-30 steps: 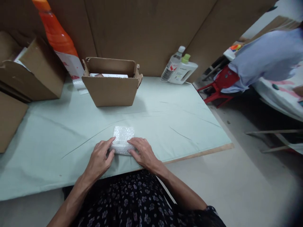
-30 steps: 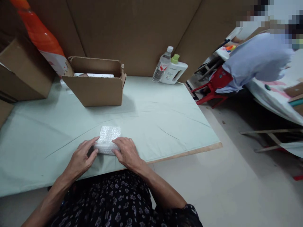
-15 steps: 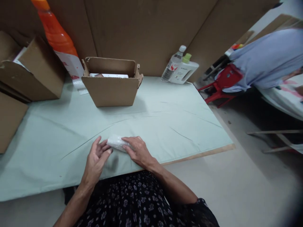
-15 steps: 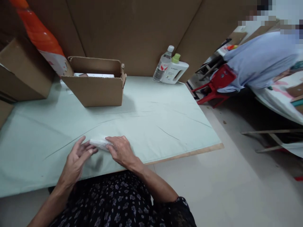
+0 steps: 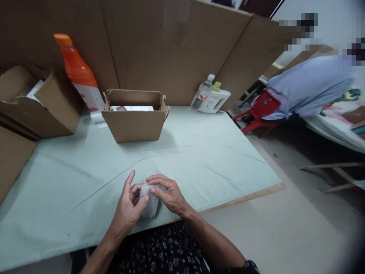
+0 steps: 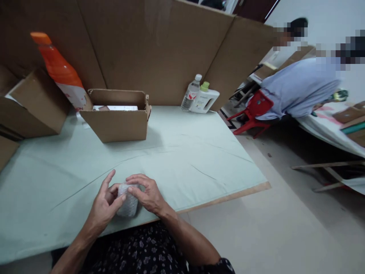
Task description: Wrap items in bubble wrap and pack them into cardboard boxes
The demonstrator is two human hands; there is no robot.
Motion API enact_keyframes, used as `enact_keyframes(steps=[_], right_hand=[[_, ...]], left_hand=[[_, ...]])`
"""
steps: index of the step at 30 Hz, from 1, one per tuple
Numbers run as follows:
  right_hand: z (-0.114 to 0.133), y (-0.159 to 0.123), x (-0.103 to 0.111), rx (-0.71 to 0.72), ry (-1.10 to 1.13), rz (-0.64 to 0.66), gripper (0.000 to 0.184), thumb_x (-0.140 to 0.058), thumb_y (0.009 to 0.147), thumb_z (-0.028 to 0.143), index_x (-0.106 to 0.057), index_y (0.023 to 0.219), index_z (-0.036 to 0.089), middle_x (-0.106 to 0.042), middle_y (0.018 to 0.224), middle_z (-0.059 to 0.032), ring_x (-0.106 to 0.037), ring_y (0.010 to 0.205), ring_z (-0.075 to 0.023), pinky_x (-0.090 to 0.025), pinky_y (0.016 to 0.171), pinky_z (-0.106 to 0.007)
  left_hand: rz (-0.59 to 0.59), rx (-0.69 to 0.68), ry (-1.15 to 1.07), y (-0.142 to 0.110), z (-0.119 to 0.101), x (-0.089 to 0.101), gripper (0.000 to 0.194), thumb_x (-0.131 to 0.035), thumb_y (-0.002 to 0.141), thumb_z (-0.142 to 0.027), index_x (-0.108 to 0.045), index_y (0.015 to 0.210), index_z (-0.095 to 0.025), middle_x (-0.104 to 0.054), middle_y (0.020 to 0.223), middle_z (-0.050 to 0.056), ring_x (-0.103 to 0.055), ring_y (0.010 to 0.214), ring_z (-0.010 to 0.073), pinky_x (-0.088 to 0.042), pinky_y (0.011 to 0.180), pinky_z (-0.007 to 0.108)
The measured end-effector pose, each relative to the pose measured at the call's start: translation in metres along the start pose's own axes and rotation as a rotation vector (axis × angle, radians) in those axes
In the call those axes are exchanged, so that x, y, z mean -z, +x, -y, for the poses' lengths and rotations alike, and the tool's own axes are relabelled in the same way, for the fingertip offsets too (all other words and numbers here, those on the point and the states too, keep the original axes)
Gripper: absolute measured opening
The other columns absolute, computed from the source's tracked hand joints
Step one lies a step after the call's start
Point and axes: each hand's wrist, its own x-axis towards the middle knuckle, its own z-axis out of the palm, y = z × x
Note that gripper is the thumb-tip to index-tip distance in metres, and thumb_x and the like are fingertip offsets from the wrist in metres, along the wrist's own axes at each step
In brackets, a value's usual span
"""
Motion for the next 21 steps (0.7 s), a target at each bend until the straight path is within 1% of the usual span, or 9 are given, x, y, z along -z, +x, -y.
enact_keyframes(steps=[3,5,7,9,12,14,16,18,21], right_hand=[[-0.007,0.001,0.000,-0.130,0.135,-0.159,0.034,-0.070,0.087,0.050,-0.074,0.102,0.019,-0.074,0.098,-0.0067,-0.067,0.091,-0.0195,-0.054,0.085,-0.033],[-0.010,0.003,0.004,-0.192,0.173,-0.159,0.037,-0.071,0.086,0.049,-0.072,0.105,0.018,-0.072,0.091,-0.0050,-0.064,0.080,-0.0169,-0.052,0.075,-0.029],[-0.009,0.007,0.012,-0.185,0.114,-0.082,0.037,-0.074,0.083,0.043,-0.070,0.110,0.018,-0.071,0.094,-0.0041,-0.063,0.083,-0.0163,-0.050,0.078,-0.029],[-0.003,0.013,0.022,-0.159,-0.009,0.054,0.035,-0.075,0.080,0.034,-0.070,0.110,0.018,-0.069,0.094,-0.0023,-0.061,0.084,-0.0155,-0.048,0.080,-0.028],[0.020,0.024,0.040,-0.151,-0.238,0.294,0.019,-0.073,0.079,0.027,-0.071,0.095,0.017,-0.064,0.078,0.0018,-0.054,0.072,-0.0130,-0.043,0.068,-0.025],[0.045,0.037,0.053,-0.091,-0.355,0.321,0.011,-0.071,0.081,0.026,-0.070,0.086,0.017,-0.061,0.072,0.0027,-0.052,0.068,-0.0125,-0.041,0.064,-0.024],[0.075,0.057,0.066,0.037,-0.375,0.192,0.010,-0.071,0.083,0.028,-0.069,0.086,0.018,-0.063,0.076,0.0014,-0.056,0.072,-0.0136,-0.045,0.068,-0.025],[0.105,0.088,0.080,0.191,-0.297,-0.001,0.015,-0.070,0.085,0.032,-0.068,0.092,0.019,-0.068,0.086,-0.0006,-0.060,0.080,-0.0151,-0.049,0.075,-0.028],[0.132,0.149,0.098,0.373,-0.241,-0.232,0.024,-0.068,0.086,0.037,-0.066,0.102,0.019,-0.070,0.095,-0.0016,-0.064,0.086,-0.0151,-0.052,0.080,-0.029]], left_hand=[[0.023,-0.001,-0.058,0.003,0.011,-0.002,0.099,-0.066,0.084,-0.038,-0.006,0.161,-0.020,-0.066,0.120,0.011,-0.066,0.112,0.0219,-0.049,0.101,0.040],[0.028,0.039,-0.012,0.004,0.016,-0.002,0.092,-0.063,0.087,-0.038,-0.011,0.161,-0.019,-0.067,0.116,0.011,-0.067,0.106,0.0214,-0.051,0.097,0.039],[-0.006,0.054,0.071,0.004,0.017,0.000,0.086,-0.058,0.088,-0.039,-0.016,0.160,-0.019,-0.068,0.104,0.007,-0.067,0.092,0.0193,-0.052,0.087,0.035],[-0.018,0.022,0.161,0.005,0.013,0.005,0.083,-0.056,0.088,-0.039,-0.021,0.160,-0.018,-0.066,0.094,0.003,-0.064,0.081,0.0173,-0.052,0.078,0.033],[0.118,-0.033,0.252,0.013,-0.001,0.018,0.079,-0.059,0.087,-0.038,-0.029,0.158,-0.019,-0.064,0.086,0.000,-0.061,0.073,0.0158,-0.050,0.074,0.031],[0.186,-0.052,0.223,0.026,-0.013,0.029,0.081,-0.064,0.084,-0.041,-0.034,0.156,-0.020,-0.067,0.091,0.003,-0.065,0.081,0.0177,-0.052,0.077,0.032],[0.129,-0.082,0.134,0.045,-0.023,0.041,0.084,-0.068,0.082,-0.046,-0.036,0.154,-0.019,-0.071,0.103,0.008,-0.068,0.096,0.0215,-0.053,0.087,0.035],[-0.026,-0.116,0.072,0.068,-0.025,0.051,0.082,-0.069,0.081,-0.051,-0.040,0.150,-0.016,-0.072,0.112,0.012,-0.067,0.106,0.0239,-0.051,0.096,0.039],[-0.216,-0.152,0.103,0.095,-0.014,0.055,0.070,-0.068,0.080,-0.053,-0.053,0.136,-0.014,-0.074,0.106,0.012,-0.068,0.101,0.0237,-0.052,0.097,0.042]])
